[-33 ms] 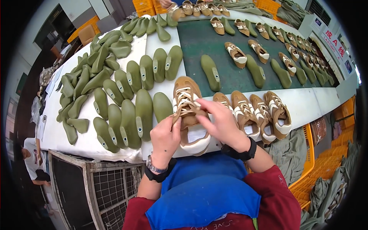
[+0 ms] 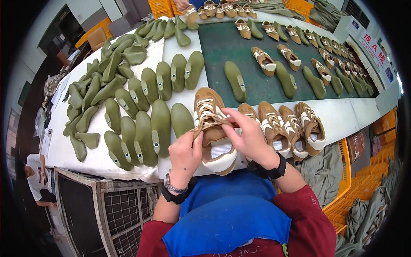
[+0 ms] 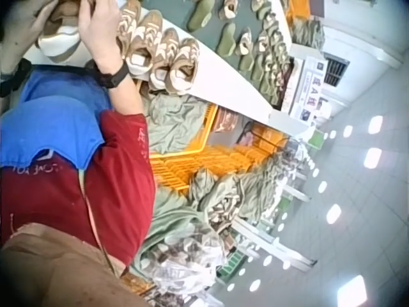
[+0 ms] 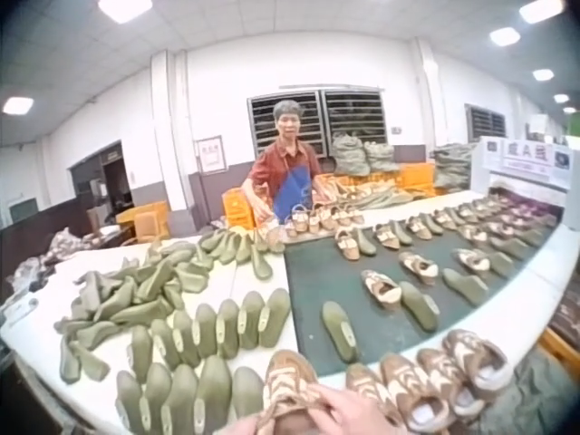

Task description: The worker is sorting and organizing green shoe lasts and matching them with shoe uppers on a production line table.

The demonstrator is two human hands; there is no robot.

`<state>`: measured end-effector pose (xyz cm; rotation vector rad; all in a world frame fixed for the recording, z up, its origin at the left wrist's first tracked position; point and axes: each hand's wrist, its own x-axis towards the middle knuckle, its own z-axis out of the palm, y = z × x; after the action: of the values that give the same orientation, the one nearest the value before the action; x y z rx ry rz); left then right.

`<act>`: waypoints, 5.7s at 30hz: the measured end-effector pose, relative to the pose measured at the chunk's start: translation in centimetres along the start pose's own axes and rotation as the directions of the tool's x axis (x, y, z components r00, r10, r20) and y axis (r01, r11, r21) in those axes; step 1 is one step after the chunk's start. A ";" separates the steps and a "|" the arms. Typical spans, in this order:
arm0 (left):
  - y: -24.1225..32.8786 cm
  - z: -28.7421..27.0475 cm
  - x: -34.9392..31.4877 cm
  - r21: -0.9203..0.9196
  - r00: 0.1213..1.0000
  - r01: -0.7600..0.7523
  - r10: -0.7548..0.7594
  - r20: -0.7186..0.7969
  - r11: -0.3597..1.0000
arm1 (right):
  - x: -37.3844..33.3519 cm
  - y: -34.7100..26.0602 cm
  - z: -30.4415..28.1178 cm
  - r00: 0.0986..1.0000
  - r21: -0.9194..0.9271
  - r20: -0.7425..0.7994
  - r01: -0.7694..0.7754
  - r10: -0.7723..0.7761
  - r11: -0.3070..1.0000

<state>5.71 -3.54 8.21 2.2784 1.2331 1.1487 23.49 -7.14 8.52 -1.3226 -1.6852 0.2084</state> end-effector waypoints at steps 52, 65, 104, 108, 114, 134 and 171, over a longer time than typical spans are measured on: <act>-7.9 3.4 1.2 0.155 0.981 -0.168 0.150 0.122 0.974 | 8.0 4.2 -6.5 0.816 -0.246 0.552 -0.039 0.173 0.969; -10.8 5.4 -1.1 0.207 0.986 0.047 -0.079 0.147 0.977 | 18.5 23.7 7.4 0.834 -0.572 0.289 -0.244 0.471 0.783; -9.7 7.2 -3.8 -0.600 0.844 0.537 -0.384 0.376 0.594 | -5.8 2.0 8.0 0.946 0.220 0.325 -0.077 0.001 0.972; -10.9 4.1 -3.8 0.045 0.999 0.016 -0.018 0.034 0.999 | -5.5 4.5 11.2 0.971 0.027 0.208 -0.123 0.115 0.992; -15.5 0.3 -2.5 0.268 0.965 0.263 -0.255 -0.064 0.927 | -5.6 5.1 12.6 0.977 0.126 0.159 -0.163 0.142 0.979; -13.5 -1.6 -2.1 0.572 0.992 0.109 -0.053 -0.112 0.813 | -2.8 7.1 13.2 0.971 0.022 -0.024 -0.239 0.239 0.971; -16.7 -2.1 6.5 0.299 0.922 0.186 -0.272 0.276 0.936 | -3.0 7.4 12.5 0.952 -0.076 -0.112 -0.295 0.286 0.952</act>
<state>-3.28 11.23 2.97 2.3031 1.5478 0.5352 18.94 -1.70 -4.55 -1.6237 -1.4260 0.2335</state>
